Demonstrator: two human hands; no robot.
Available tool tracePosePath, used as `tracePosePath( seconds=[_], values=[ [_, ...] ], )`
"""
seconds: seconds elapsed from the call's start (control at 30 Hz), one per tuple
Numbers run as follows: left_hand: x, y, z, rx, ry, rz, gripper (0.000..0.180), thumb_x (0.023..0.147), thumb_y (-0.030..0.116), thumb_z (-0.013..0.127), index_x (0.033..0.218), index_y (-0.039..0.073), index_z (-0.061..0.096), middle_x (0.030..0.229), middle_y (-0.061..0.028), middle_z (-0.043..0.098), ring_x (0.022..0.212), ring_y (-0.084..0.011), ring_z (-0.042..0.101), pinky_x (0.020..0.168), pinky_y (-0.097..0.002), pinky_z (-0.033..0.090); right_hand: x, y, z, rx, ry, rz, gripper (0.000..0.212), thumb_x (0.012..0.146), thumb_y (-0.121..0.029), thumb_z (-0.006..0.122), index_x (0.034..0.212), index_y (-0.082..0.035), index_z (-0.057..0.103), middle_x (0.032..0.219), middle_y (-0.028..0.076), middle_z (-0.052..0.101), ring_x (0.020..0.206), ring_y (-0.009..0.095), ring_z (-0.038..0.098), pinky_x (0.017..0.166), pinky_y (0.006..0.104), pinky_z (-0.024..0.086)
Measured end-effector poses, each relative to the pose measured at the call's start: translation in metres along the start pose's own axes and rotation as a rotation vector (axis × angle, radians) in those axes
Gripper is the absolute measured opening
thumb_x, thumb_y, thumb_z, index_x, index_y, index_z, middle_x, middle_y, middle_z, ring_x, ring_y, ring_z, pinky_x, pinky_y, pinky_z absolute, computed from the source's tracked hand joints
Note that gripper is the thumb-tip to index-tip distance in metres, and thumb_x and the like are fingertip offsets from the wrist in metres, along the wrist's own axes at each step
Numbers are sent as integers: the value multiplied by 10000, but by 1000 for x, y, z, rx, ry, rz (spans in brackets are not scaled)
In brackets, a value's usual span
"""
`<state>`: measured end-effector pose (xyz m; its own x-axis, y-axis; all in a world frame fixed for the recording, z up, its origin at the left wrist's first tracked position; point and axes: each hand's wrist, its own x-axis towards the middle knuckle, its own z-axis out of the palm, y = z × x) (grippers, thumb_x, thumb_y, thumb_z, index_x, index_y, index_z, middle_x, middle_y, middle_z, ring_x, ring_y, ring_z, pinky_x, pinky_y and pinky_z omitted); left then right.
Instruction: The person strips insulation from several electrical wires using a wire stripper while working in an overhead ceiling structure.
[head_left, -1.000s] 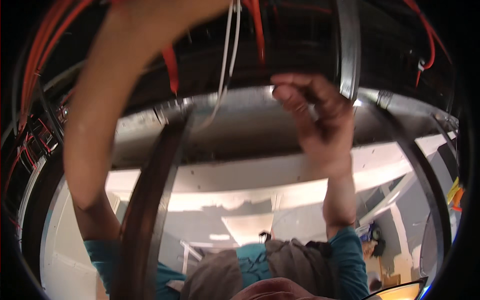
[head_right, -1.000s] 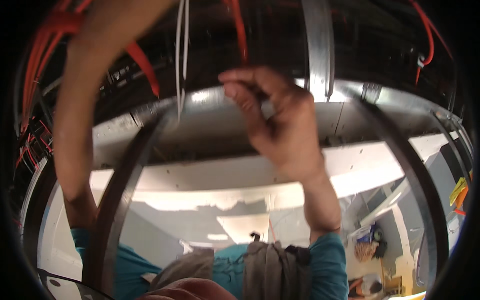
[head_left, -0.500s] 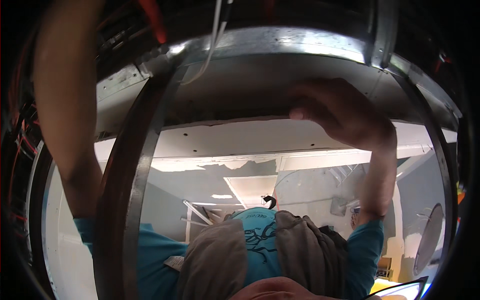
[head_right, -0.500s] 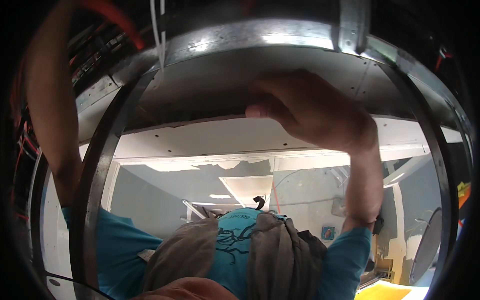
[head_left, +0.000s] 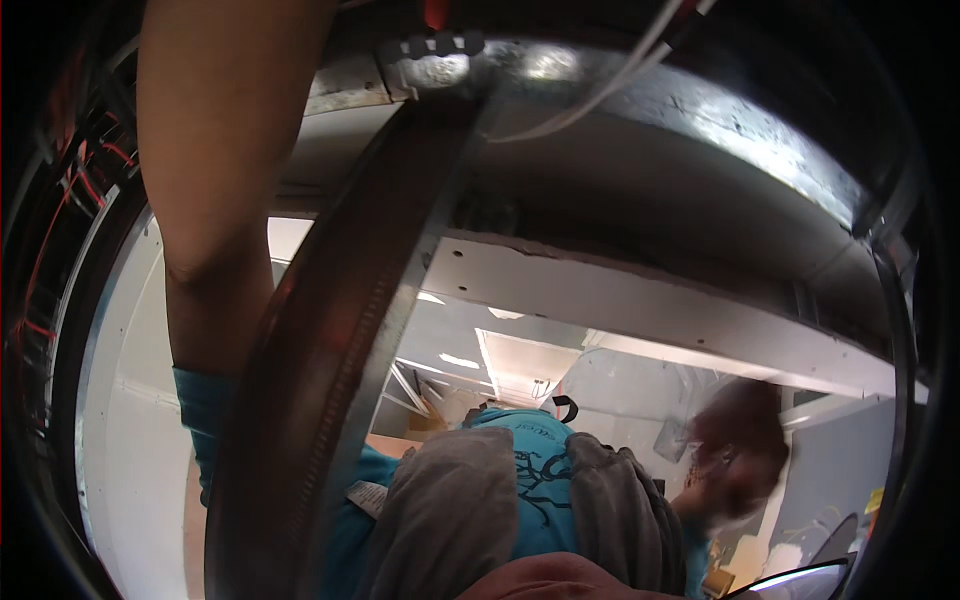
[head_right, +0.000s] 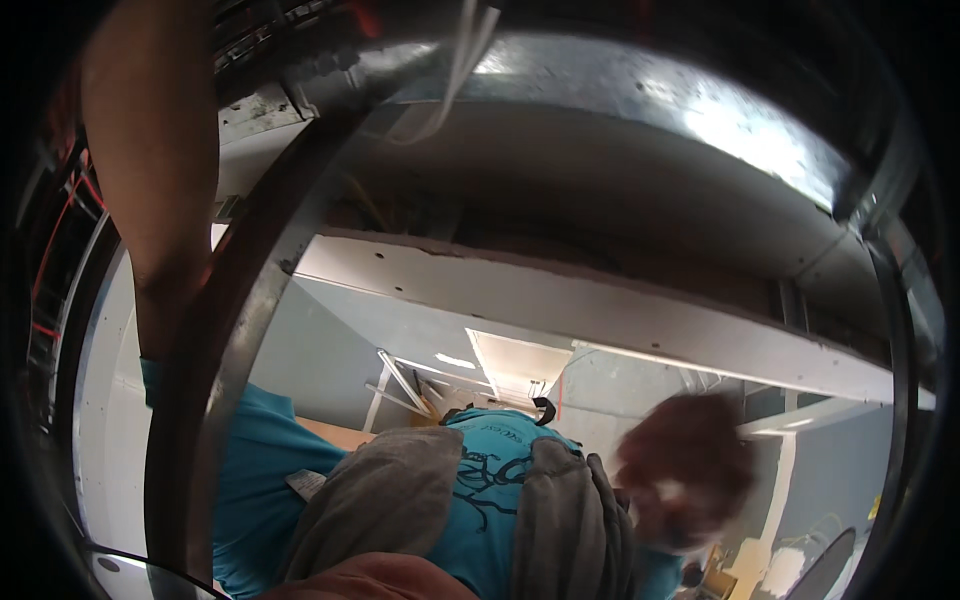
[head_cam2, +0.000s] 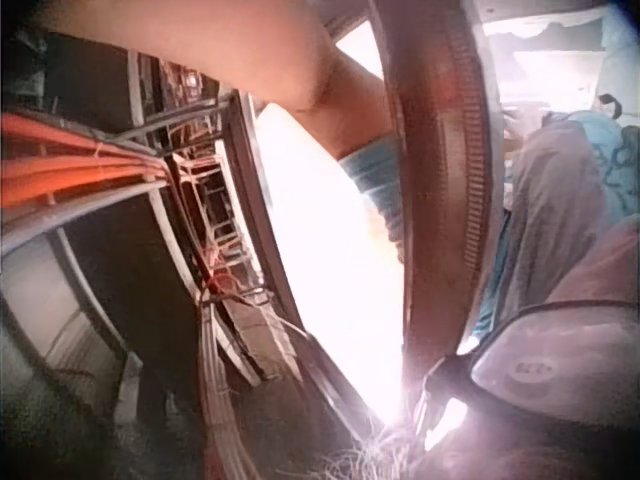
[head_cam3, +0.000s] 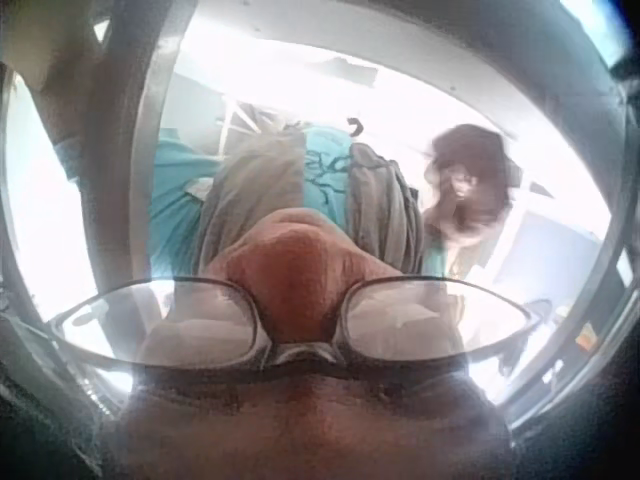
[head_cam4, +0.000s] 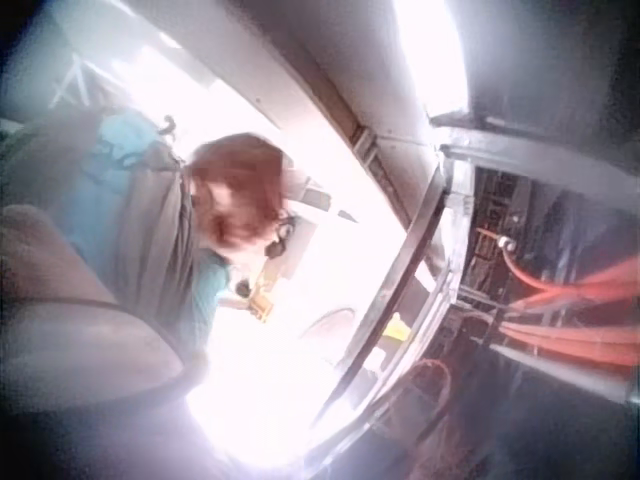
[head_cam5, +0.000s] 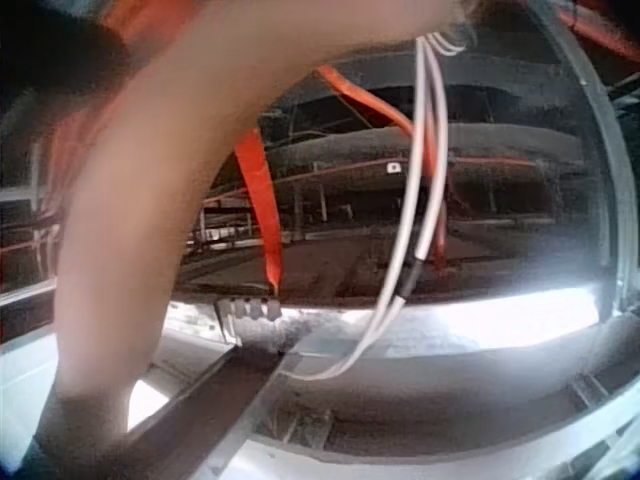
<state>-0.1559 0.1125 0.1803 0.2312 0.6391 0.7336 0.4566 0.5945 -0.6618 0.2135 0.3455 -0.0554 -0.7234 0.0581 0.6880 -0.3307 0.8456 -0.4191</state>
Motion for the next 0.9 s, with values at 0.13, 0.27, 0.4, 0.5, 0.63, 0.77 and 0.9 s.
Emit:
tracePosePath(
  seconds=[0.13, 0.27, 0.4, 0.5, 0.63, 0.77, 0.9],
  values=[
    [-64, -22, 3, 32, -176, -138, 225, 884, 26, 647, 1095, -7, 718, 1162, -143, 672, 1159, -304, 611, 1032, -426, 519, -84, 114, 105, 591, -534, 757, 240, 1029, -189, 568, 1021, 11, 700, 899, 144, 738, 814, 294, 720, 771, 371, 565],
    [-93, -32, 10, 5, -249, -253, 225, 881, 21, 648, 1093, -9, 718, 1167, -145, 670, 1163, -304, 610, 1033, -426, 520, -351, 328, 251, -441, -966, 968, 410, 1018, -373, 521, 1232, -70, 695, 1207, 182, 714, 1100, 422, 671, 948, 472, 540],
    [-134, -44, 9, 32, -344, -342, 225, 878, 16, 650, 1091, -11, 717, 1172, -147, 668, 1167, -304, 609, 1034, -426, 521, -364, 321, 261, 89, -1258, 890, 452, 943, -366, 575, 1290, -95, 677, 1340, 164, 660, 1219, 388, 632, 1031, 477, 506],
    [-145, -51, -3, 72, -377, -368, 225, 876, 13, 651, 1090, -12, 717, 1176, -148, 666, 1169, -305, 608, 1034, -426, 522, -323, 291, 260, -7, -1379, 1132, 504, 843, -339, 636, 1296, -122, 686, 1391, 128, 643, 1274, 373, 608, 1051, 446, 497],
    [-132, -53, -2, 74, -358, -371, 225, 873, 8, 652, 1088, -14, 717, 1181, -150, 664, 1173, -305, 607, 1035, -426, 523, -375, 320, 279, -230, -1571, 1043, 466, 821, -354, 680, 1240, -159, 737, 1298, 128, 704, 1235, 351, 645, 1020, 431, 511],
    [-136, -64, -20, 128, -364, -381, 226, 870, 3, 653, 1086, -15, 716, 1186, -151, 662, 1176, -305, 606, 1036, -425, 524, -401, 345, 306, 79, -1451, 822, 454, 830, -414, 698, 1216, -182, 761, 1221, 144, 734, 1181, 354, 676, 976, 451, 531],
    [-132, -72, -40, 179, -344, -377, 226, 867, -2, 654, 1084, -17, 716, 1191, -153, 660, 1180, -305, 605, 1037, -425, 525, -390, 348, 325, 105, -1691, 789, 456, 832, -424, 695, 1204, -168, 761, 1194, 157, 737, 1148, 363, 688, 948, 458, 542]
  ],
)
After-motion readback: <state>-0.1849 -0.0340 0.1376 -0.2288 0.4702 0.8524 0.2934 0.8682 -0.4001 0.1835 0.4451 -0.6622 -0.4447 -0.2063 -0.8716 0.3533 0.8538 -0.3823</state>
